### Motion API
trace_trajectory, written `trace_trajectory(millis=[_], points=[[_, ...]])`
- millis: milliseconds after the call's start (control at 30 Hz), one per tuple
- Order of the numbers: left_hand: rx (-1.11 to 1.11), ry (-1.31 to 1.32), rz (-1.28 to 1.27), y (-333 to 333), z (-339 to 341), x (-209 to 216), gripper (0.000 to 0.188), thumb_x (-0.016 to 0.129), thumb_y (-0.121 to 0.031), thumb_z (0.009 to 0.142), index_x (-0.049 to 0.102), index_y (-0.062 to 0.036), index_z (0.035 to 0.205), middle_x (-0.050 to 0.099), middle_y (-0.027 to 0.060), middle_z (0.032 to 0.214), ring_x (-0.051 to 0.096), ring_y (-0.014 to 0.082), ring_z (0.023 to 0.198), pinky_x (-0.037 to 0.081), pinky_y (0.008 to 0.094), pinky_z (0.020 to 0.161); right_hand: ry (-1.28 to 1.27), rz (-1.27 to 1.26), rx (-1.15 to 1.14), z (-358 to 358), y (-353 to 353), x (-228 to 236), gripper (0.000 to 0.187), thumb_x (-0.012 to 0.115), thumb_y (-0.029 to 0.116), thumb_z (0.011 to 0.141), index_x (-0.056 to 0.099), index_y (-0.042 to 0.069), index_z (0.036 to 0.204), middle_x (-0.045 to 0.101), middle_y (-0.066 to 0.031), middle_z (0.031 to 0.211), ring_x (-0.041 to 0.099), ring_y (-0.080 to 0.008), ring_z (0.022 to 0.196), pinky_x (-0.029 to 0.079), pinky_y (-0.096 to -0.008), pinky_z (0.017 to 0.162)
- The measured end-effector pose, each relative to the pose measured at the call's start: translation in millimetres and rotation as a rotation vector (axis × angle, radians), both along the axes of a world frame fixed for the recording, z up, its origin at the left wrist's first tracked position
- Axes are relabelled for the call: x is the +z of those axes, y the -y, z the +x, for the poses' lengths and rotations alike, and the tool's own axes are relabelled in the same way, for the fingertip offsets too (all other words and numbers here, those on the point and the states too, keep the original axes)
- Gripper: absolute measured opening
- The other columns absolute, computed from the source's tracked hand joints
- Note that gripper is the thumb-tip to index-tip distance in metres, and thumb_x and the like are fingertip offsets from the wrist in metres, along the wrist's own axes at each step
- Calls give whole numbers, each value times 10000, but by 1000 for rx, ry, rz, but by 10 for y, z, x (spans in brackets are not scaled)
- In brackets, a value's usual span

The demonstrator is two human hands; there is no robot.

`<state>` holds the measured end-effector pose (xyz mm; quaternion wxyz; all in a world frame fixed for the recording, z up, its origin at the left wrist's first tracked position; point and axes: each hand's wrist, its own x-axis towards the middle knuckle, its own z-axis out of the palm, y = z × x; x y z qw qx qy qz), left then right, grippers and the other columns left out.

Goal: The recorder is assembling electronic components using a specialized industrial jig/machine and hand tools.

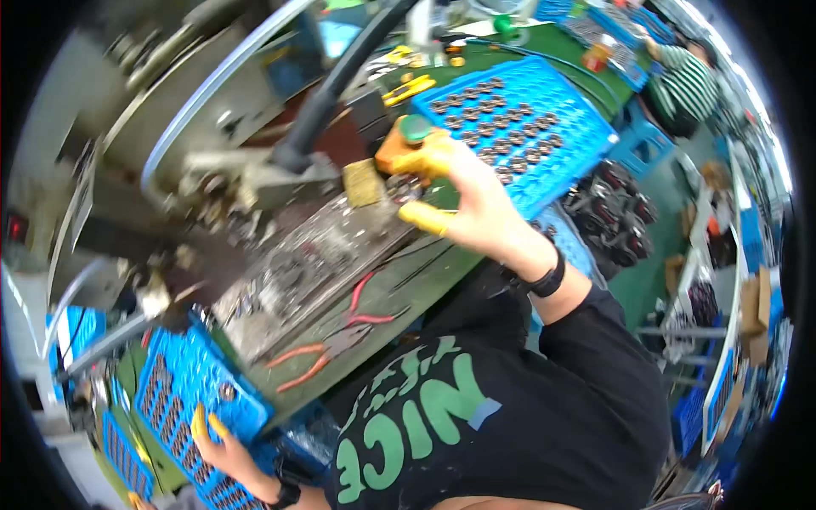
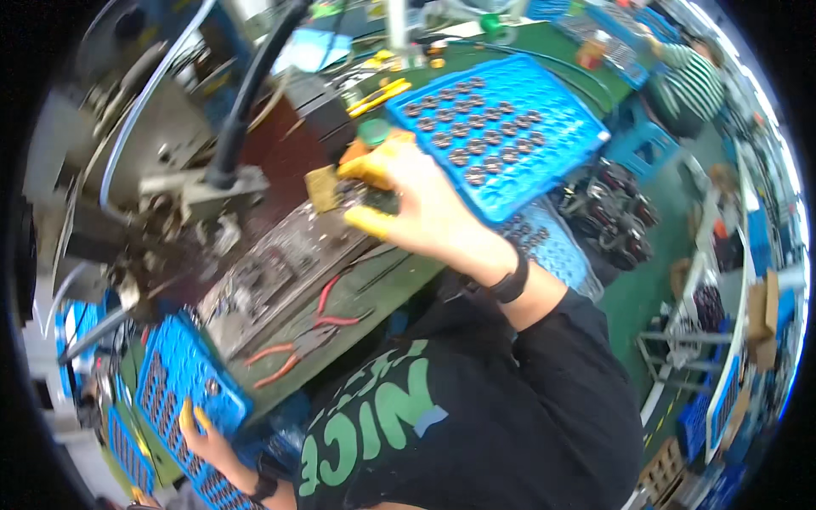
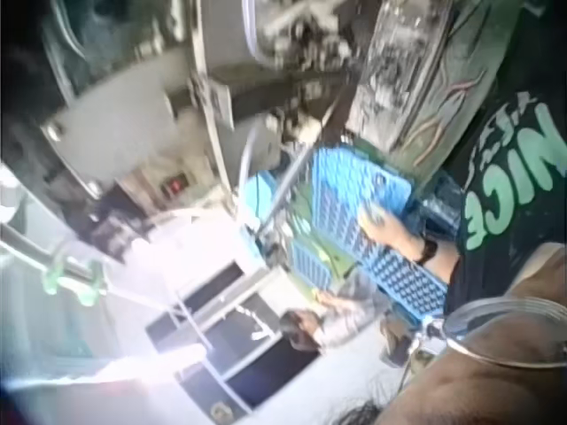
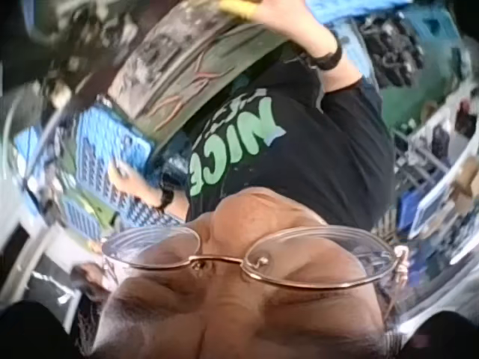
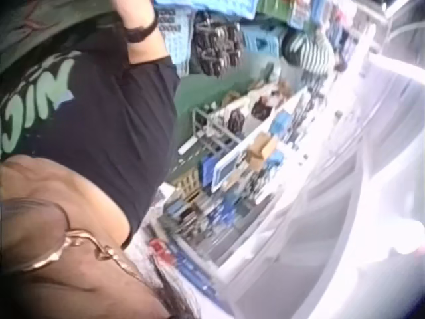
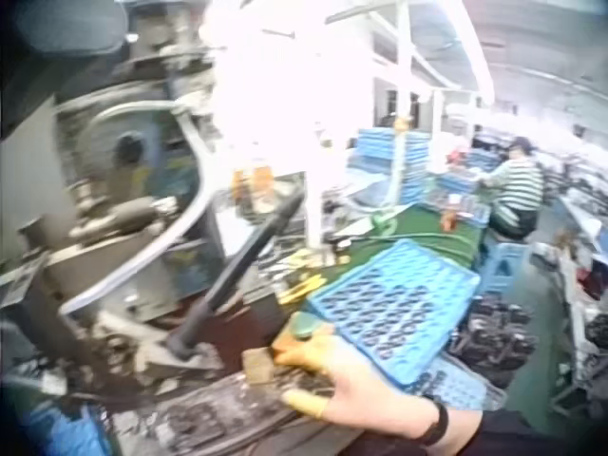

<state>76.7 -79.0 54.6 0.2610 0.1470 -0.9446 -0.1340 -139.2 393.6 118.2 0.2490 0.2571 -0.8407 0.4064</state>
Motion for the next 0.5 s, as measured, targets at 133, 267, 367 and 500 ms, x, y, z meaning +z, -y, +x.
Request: trace_trajectory(millis=[133, 267, 367, 500], points=[[-71, -6, 0, 1, -170, -31, 265, 587, -76, 961, 636, 50, 1188, 661, 194, 1139, 620, 337, 1044, 459, 386, 950, 222, -81, -365, 51, -1224, -194, 409, 781, 139, 737, 677, 73, 1127, 664, -111, 1041, 656, -251, 942, 528, -355, 865], [-131, 1, 7, -85, -423, -30, 266, 587, -70, 960, 635, 41, 1197, 658, 183, 1156, 621, 327, 1055, 460, 387, 953, 245, 256, -785, 48, -2515, -469, 426, 803, 242, 741, 691, 99, 1127, 688, -103, 1038, 657, -253, 942, 516, -371, 838], [-168, -7, -9, -194, -563, -36, 270, 585, -61, 960, 631, 30, 1210, 653, 178, 1173, 620, 318, 1071, 460, 384, 957, 275, 276, -846, -75, -2899, -628, 417, 803, 269, 740, 709, 137, 1124, 688, -93, 1029, 653, -253, 927, 513, -373, 828], [-164, 18, -5, -317, -542, 39, 276, 585, -71, 964, 635, 25, 1217, 662, 170, 1188, 611, 304, 1107, 447, 374, 982, 435, 330, -827, -224, -3028, -750, 432, 800, 329, 736, 724, 230, 1150, 683, -81, 1021, 650, -249, 909, 512, -373, 819]])
